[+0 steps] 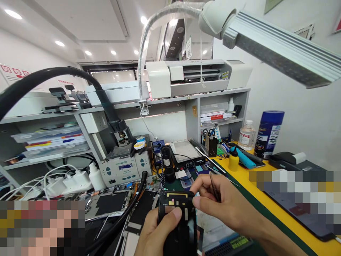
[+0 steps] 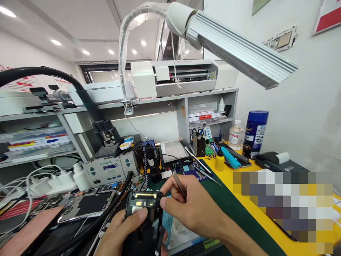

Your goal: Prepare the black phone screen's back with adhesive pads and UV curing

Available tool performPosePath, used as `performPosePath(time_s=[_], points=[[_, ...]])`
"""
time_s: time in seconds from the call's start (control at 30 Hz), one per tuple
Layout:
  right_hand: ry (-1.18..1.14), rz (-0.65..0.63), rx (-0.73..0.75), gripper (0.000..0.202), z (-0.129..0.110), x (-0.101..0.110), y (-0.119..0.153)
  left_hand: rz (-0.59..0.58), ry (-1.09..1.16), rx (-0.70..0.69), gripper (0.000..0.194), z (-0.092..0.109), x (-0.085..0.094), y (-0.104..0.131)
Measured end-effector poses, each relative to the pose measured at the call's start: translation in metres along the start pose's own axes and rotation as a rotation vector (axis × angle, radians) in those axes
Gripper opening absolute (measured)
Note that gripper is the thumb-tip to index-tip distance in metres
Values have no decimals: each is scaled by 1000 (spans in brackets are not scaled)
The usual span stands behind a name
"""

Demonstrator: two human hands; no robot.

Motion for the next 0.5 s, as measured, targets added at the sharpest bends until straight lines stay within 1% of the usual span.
performPosePath(time_s=[0.13, 0.23, 0.4, 0.5], points=[[2, -11, 1, 13, 1, 0, 0, -57, -21, 32, 39, 0, 1, -5], [15, -17, -2, 13, 0, 0, -1, -101, -31, 52, 39, -1, 2, -7], [37, -21, -31, 12, -1, 1, -1, -97, -61, 30, 39, -2, 4, -10], [39, -37, -39, 12, -1, 1, 0, -94, -89, 32, 42, -1, 5, -8]])
Point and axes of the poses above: each hand's wrist, its own y-axis away from the middle knuckle, its own x-axis out of the back of the hand, z = x × y, the point moved 4 cm from there along -y, towards the middle knuckle, and after that the axes turned 10 degrees about -y, right-handed, at the moved point
